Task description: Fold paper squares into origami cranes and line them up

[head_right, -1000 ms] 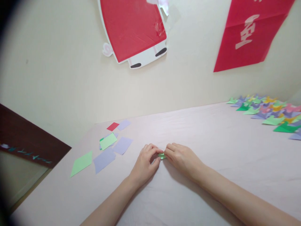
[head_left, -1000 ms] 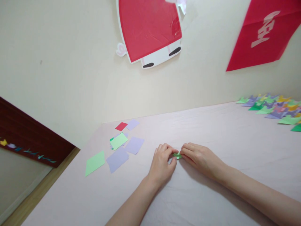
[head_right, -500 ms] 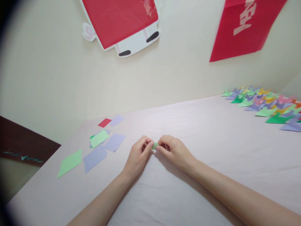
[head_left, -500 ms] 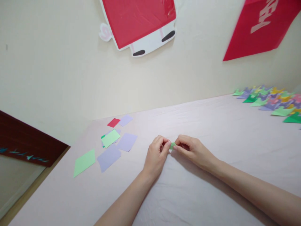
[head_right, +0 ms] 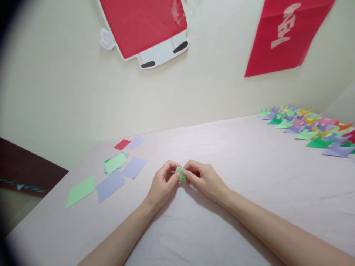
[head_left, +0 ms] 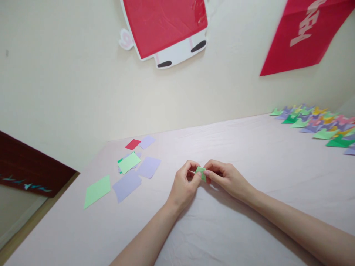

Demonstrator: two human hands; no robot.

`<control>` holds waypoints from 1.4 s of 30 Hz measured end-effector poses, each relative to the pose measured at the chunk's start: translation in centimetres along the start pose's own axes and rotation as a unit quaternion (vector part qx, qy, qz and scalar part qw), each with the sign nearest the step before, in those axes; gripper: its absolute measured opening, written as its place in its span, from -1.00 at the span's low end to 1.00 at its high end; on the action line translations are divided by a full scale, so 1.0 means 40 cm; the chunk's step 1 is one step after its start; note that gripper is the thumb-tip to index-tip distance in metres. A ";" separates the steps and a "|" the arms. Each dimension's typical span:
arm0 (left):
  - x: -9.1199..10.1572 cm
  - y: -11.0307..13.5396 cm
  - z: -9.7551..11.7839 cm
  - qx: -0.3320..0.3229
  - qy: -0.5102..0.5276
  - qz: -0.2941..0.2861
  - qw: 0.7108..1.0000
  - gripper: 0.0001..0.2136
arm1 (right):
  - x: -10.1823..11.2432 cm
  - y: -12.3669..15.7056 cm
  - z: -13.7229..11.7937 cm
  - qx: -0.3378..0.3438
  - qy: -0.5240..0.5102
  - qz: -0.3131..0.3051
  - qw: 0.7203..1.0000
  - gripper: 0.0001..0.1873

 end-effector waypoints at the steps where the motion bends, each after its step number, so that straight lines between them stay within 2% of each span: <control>1: 0.000 0.001 0.000 -0.002 0.005 -0.001 1.000 -0.96 | 0.001 0.001 0.000 0.000 -0.008 0.000 1.000 -0.72; 8: 0.004 -0.005 -0.008 -0.004 0.056 0.019 0.998 -0.77 | 0.002 0.002 0.007 -0.003 -0.064 -0.015 0.998 -0.78; 13: -0.001 -0.003 -0.006 0.012 0.062 -0.002 0.998 -0.78 | -0.008 0.000 0.005 0.004 -0.081 -0.035 0.996 -0.78; 20: -0.004 -0.005 0.002 -0.021 0.079 0.006 0.997 -0.67 | -0.025 0.001 0.020 -0.012 -0.072 -0.045 0.996 -0.77; 27: -0.006 -0.004 -0.001 -0.023 0.052 -0.008 0.998 -0.81 | -0.011 -0.001 0.022 -0.019 -0.115 -0.048 0.992 -0.76; 31: 0.013 -0.003 -0.022 -0.014 0.027 0.026 0.999 -0.92 | 0.006 -0.005 0.023 -0.023 -0.110 -0.027 0.993 -0.74; 33: 0.015 0.000 -0.032 -0.001 0.025 0.035 0.999 -0.92 | 0.021 -0.003 0.011 -0.002 -0.067 0.006 0.998 -0.76; 36: 0.002 0.005 -0.025 0.002 -0.003 0.016 1.000 -0.89 | 0.036 0.005 -0.020 0.054 0.006 0.056 0.997 -0.81; 39: -0.005 0.009 0.000 -0.009 -0.054 0.004 0.999 -0.89 | 0.025 0.009 -0.044 0.106 0.031 0.048 0.993 -0.88; 42: -0.002 0.011 0.015 -0.019 -0.088 0.010 0.996 -0.89 | 0.019 0.010 -0.052 0.128 0.048 0.042 0.990 -0.83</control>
Point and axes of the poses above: each hand's wrist, its own y-axis away from the middle knuckle, its own x-axis out of the back of the hand, z = x × y, the point moved 10 cm from there along -y, towards the middle knuckle, and after that the axes turned 11 degrees about -x, right-handed, at the moved point
